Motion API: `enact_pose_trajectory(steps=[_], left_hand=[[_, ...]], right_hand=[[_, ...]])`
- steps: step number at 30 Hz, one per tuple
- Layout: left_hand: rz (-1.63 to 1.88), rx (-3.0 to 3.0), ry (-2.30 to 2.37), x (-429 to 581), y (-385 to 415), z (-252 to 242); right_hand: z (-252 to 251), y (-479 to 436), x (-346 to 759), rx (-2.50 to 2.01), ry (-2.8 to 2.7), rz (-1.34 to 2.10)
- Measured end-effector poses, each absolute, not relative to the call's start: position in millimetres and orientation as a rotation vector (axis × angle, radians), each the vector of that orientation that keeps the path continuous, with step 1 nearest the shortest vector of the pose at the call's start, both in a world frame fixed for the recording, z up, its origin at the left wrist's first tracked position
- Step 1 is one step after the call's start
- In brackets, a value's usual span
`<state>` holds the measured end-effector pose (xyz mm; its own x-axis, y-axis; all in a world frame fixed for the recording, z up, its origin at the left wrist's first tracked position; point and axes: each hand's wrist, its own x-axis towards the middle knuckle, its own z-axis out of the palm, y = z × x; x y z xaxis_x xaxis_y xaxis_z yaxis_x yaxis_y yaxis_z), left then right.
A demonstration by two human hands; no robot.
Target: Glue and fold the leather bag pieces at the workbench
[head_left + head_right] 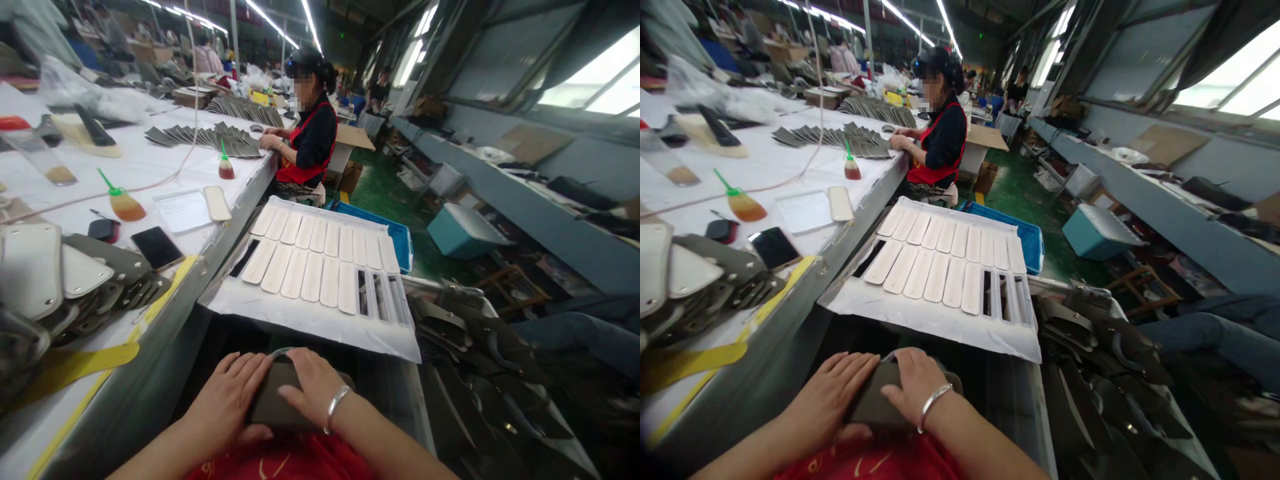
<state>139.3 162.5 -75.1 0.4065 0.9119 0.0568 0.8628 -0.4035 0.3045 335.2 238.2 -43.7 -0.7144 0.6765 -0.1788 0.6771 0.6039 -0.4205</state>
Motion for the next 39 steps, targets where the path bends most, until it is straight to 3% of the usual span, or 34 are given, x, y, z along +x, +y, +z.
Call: enact_pose_trajectory(steps=[4, 11, 24, 30, 39], left_hand=[[0.28, 2.483, 1.607, 139, 163, -80], [0.094, 2.455, 1.581, 162, 176, -57], [0.185, 2.516, 1.469, 186, 177, -67], [0.22, 2.818, 1.214, 146, 161, -54], [0.193, 2.793, 1.418, 98, 134, -47]], right_hand=[[-46, 234, 381, 0.969, 2.933, -0.713], [-67, 228, 388, 0.982, 2.93, -0.582], [-52, 216, 421, 0.749, 3.155, -0.481], [-48, 218, 446, 0.802, 3.151, -0.461], [-47, 213, 449, 0.8, 3.166, -0.453]])
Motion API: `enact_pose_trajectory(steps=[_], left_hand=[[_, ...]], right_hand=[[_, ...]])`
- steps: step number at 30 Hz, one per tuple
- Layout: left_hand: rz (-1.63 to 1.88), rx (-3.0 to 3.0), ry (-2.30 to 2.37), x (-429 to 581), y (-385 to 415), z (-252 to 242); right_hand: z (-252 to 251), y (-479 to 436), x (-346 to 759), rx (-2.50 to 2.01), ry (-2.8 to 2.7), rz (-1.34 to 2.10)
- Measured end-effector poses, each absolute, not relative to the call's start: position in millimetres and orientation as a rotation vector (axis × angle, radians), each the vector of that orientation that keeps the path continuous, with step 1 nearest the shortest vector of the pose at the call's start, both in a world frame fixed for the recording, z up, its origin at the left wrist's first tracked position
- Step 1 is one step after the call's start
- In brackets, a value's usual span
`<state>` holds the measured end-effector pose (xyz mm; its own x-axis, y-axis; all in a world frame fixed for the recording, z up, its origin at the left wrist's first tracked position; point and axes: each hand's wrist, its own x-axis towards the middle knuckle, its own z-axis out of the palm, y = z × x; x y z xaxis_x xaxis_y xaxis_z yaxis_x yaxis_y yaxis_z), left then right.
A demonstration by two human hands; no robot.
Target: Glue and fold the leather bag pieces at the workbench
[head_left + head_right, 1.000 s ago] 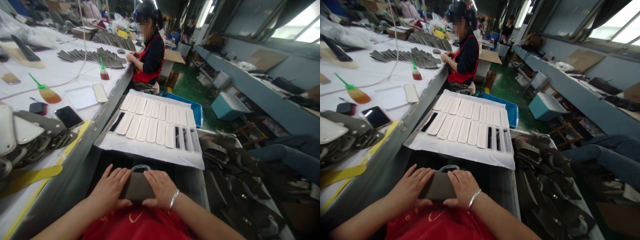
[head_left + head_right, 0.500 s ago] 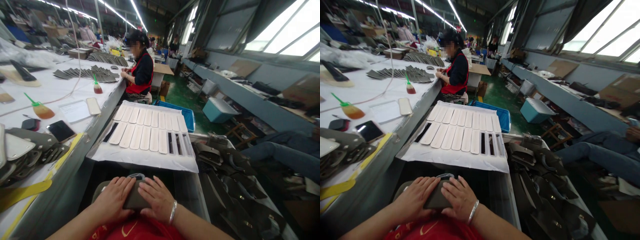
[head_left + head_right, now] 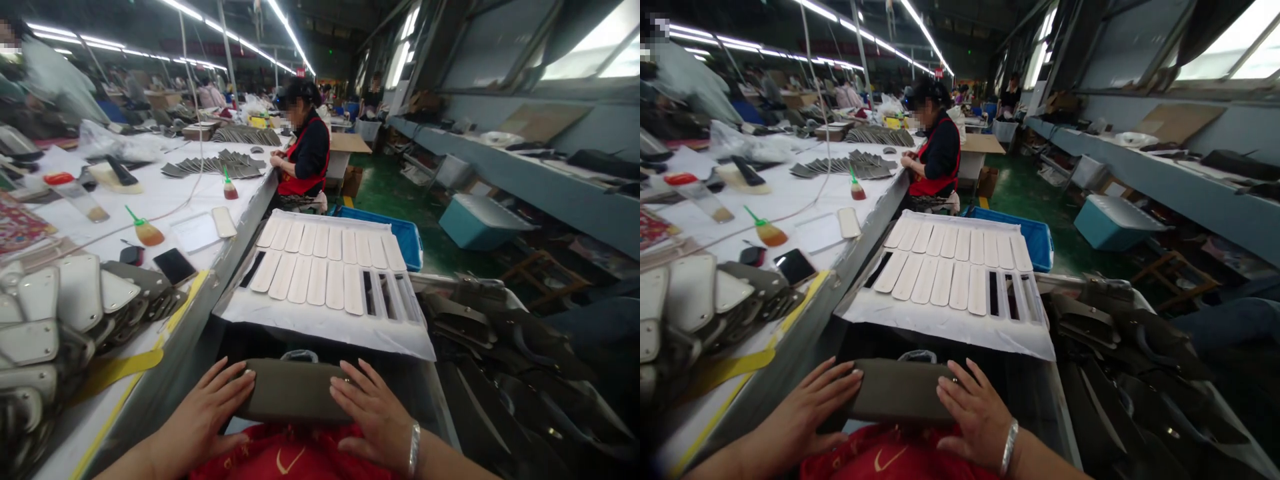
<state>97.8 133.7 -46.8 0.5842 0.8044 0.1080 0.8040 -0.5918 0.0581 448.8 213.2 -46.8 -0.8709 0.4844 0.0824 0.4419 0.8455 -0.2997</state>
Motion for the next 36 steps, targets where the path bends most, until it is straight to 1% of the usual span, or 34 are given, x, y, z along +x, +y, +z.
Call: enact_pose_trajectory(steps=[4, 7, 10, 12, 15, 17, 19, 20, 22, 25, 31, 36], left_hand=[[0.16, 2.763, 1.404, 104, 137, -52], [0.148, 2.726, 1.455, 107, 135, -53], [0.136, 2.695, 1.46, 108, 132, -50], [0.145, 2.686, 1.405, 108, 133, -48], [0.246, 2.555, 1.444, 109, 138, -51], [0.44, 2.298, 1.61, 108, 143, -57], [0.639, 1.861, 1.757, 103, 147, -66], [0.674, 1.626, 1.757, 99, 149, -71], [0.626, 1.269, 1.625, 91, 152, -79], [0.544, 1.097, 1.46, 86, 155, -81], [0.605, 1.216, 1.471, 95, 163, -58], [0.562, 1.265, 1.544, 97, 165, -51]], right_hand=[[-48, 212, 392, -0.546, -2.901, 0.578], [-50, 213, 370, -0.504, -2.862, 0.595], [-43, 213, 390, -0.546, -2.896, 0.588], [-37, 211, 418, -0.659, -2.888, 0.621], [-35, 207, 453, -0.927, -2.697, 0.791], [-43, 206, 462, -1.207, -2.349, 0.977], [-58, 207, 463, -1.402, -1.936, 1.212], [-66, 209, 462, -1.438, -1.787, 1.325], [-79, 214, 458, -1.423, -1.675, 1.512], [-85, 220, 455, -1.401, -1.721, 1.599], [-64, 246, 450, -1.333, -1.971, 1.693], [-51, 274, 414, -1.403, -2.455, 1.424]])
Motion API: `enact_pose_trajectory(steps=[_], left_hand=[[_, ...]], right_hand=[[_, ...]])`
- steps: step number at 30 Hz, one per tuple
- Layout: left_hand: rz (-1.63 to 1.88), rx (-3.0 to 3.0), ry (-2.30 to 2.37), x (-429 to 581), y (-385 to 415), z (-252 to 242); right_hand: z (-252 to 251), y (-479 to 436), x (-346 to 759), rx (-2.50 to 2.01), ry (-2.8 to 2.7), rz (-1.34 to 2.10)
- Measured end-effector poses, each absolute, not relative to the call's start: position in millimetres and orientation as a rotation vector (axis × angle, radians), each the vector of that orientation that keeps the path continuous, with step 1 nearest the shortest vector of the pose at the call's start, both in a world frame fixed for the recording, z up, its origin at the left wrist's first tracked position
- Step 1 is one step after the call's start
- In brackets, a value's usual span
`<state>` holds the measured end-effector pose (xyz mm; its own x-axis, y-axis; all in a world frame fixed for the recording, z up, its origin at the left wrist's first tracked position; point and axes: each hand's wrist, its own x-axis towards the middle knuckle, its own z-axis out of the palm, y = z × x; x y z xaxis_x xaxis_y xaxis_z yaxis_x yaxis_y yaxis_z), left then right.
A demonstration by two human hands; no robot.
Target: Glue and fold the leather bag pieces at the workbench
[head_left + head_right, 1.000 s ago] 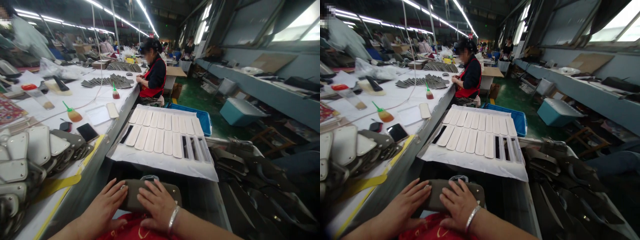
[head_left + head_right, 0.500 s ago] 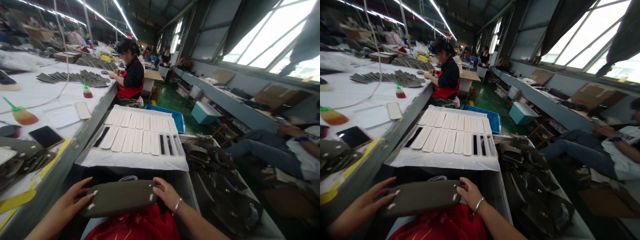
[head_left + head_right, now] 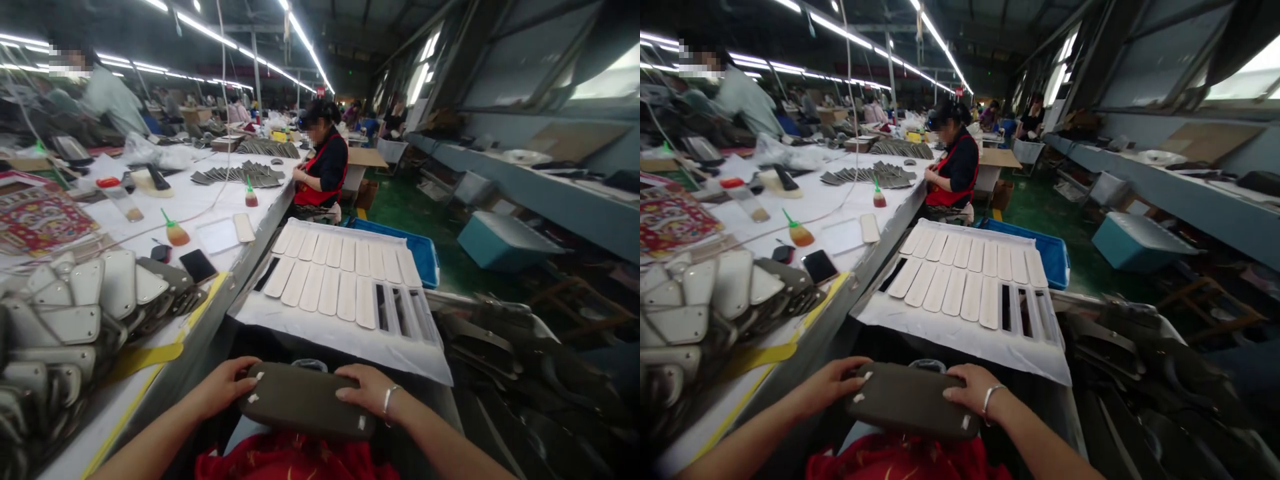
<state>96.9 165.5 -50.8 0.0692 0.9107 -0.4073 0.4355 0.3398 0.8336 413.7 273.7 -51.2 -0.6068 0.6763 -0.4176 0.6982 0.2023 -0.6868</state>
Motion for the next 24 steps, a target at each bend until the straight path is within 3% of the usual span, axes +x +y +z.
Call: enact_pose_trajectory(steps=[10, 19, 24], left_hand=[[0.651, 1.213, 1.479, 96, 162, -64], [0.65, 1.11, 1.391, 94, 149, -64], [0.583, 1.2, 1.443, 94, 155, -56]], right_hand=[[-31, 267, 277, 0.947, 2.482, -1.14], [-31, 267, 405, 1.216, 2.333, -0.995], [-29, 255, 384, 1.189, 2.449, -0.731]])
